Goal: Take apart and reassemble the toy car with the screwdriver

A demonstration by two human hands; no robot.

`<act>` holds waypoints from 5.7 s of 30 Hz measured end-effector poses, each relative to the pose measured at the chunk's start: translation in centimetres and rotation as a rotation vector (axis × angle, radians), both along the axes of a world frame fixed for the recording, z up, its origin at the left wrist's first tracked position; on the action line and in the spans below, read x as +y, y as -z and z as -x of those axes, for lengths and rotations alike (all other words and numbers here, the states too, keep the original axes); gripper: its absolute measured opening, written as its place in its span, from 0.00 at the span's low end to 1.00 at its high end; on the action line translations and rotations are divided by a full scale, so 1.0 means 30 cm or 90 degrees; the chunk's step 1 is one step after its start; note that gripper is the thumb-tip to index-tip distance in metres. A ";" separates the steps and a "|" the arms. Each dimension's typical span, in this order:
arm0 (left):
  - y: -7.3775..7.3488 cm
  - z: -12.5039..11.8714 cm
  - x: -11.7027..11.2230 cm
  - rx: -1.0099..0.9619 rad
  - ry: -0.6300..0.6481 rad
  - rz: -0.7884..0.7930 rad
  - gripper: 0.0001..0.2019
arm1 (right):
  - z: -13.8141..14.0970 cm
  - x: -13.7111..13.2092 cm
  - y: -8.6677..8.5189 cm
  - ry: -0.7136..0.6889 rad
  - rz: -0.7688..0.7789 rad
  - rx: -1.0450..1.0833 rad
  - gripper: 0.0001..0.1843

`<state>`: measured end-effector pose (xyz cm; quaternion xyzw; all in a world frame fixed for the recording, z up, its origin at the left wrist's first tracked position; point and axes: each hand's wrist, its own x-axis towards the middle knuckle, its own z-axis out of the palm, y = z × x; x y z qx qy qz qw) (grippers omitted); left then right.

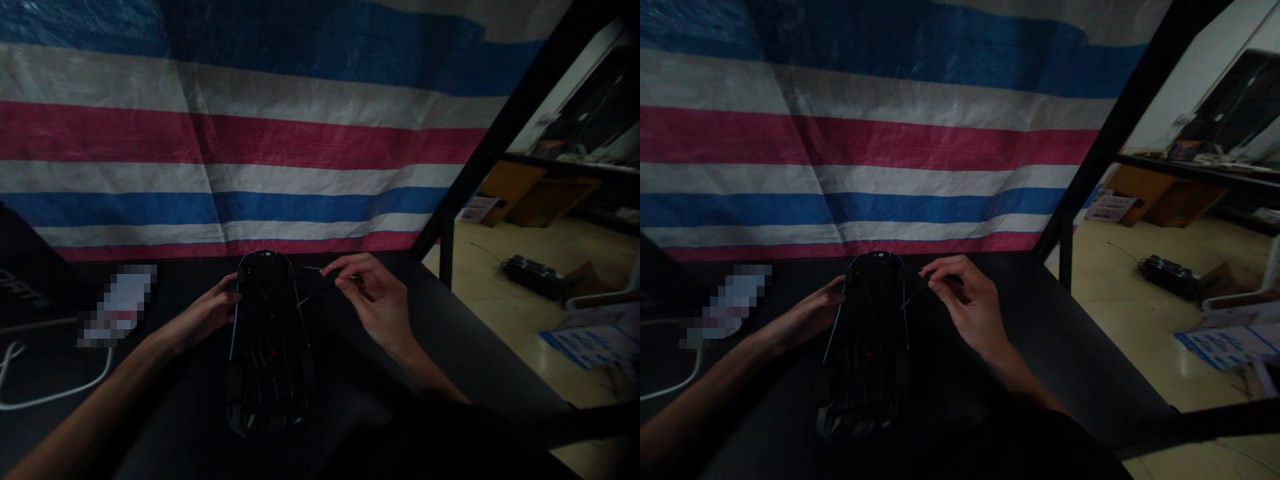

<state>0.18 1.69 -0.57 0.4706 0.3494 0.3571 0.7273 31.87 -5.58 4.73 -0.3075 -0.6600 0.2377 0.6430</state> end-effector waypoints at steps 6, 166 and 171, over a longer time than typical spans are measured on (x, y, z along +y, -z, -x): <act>0.010 0.005 0.002 -0.002 0.001 0.006 0.29 | -0.006 -0.005 -0.002 -0.009 -0.007 -0.016 0.09; -0.026 -0.014 -0.020 0.051 -0.023 -0.006 0.26 | 0.073 0.029 -0.224 0.131 -0.005 -0.754 0.14; -0.018 -0.011 -0.015 0.062 -0.024 -0.007 0.29 | 0.066 0.041 -0.229 0.005 -0.040 -0.725 0.12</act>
